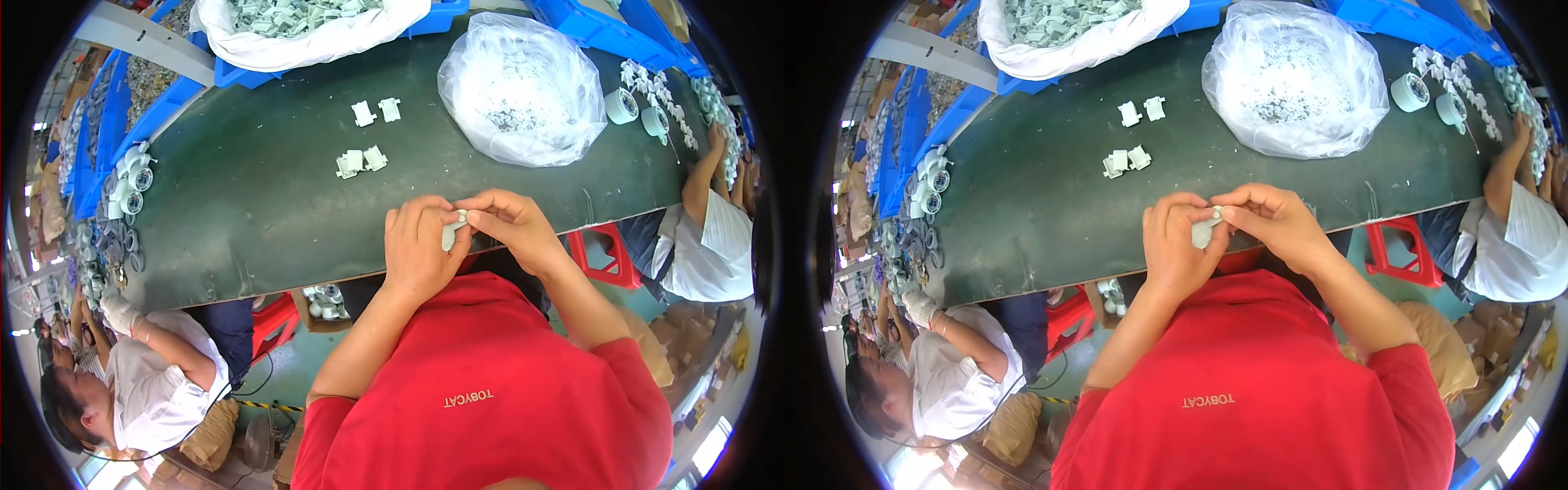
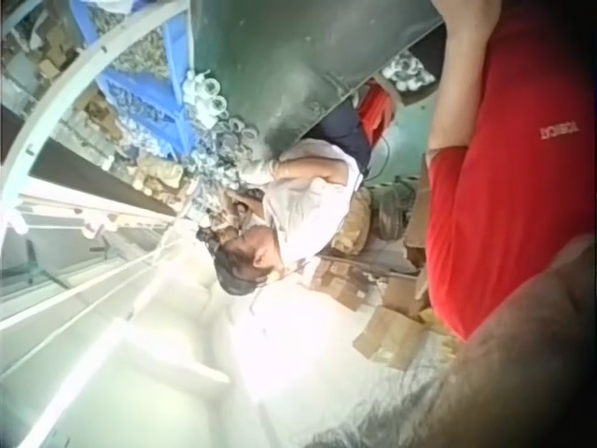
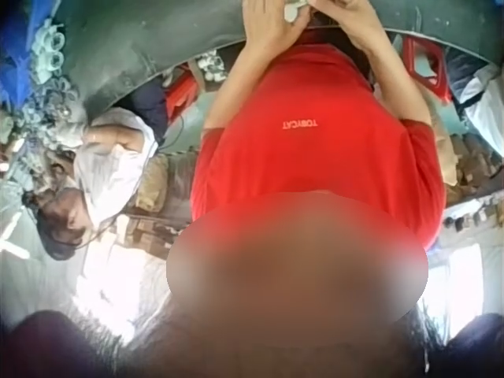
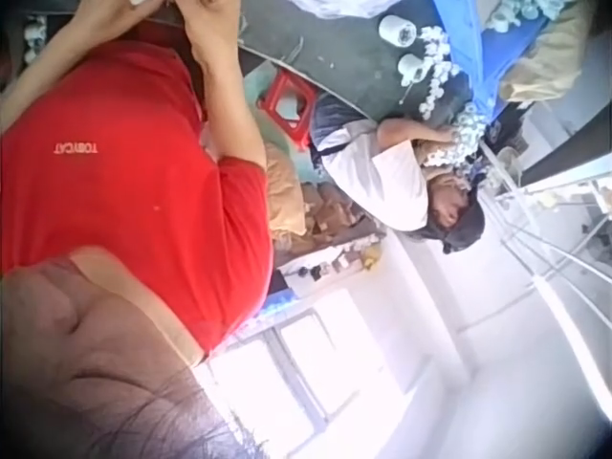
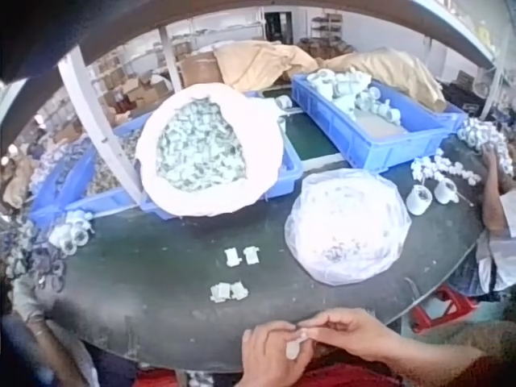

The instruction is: The person assembles small plastic housing units by hand, inserting metal contacts, pins, and springs into them from bins on a factory assembly line.

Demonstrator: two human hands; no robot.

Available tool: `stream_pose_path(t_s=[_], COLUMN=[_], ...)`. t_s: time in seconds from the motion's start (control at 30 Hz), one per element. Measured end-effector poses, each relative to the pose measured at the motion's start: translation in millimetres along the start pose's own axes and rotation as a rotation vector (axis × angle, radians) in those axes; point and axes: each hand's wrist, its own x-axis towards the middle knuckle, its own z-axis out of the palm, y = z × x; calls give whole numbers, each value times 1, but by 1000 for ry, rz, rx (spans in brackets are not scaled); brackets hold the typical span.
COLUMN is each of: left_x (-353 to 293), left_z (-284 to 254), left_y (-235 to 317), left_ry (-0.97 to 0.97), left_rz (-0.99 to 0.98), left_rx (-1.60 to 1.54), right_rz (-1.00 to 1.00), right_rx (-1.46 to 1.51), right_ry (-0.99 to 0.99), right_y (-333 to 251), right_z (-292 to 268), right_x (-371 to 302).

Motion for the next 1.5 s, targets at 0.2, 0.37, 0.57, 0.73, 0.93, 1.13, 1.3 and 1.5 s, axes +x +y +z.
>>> stream_pose_path(t_s=[0.2, 0.37, 0.57, 0.73, 0.93, 1.13, 1.3, 1.5], left_x=[2, 4, -18, -15, 12, -4, 6, 6], left_z=[1, -17, -91, -147, -81, -56, -30, -14], left_y=[2, 0, -38, -100, -34, -13, 10, 9], left_ry=[-5, -129, -200, 438, 58, -88, -277, -169], left_rz=[18, 35, -44, -378, -214, -338, -255, -243], left_rx=[-17, 6, 317, 687, 414, -78, -370, -293], right_rz=[-43, -120, -767, -733, -454, -791, -773, -582], right_rx=[-10, 32, -929, -1369, -1040, -506, -812, -645], right_ry=[-21, 27, 419, 1342, 1134, 824, 161, -44], right_y=[6, 30, -17, -61, -64, -45, -5, 20], right_z=[0, 12, -54, -225, -283, -148, -35, 5], right_x=[1, -3, -5, 19, 48, 5, -17, -4])
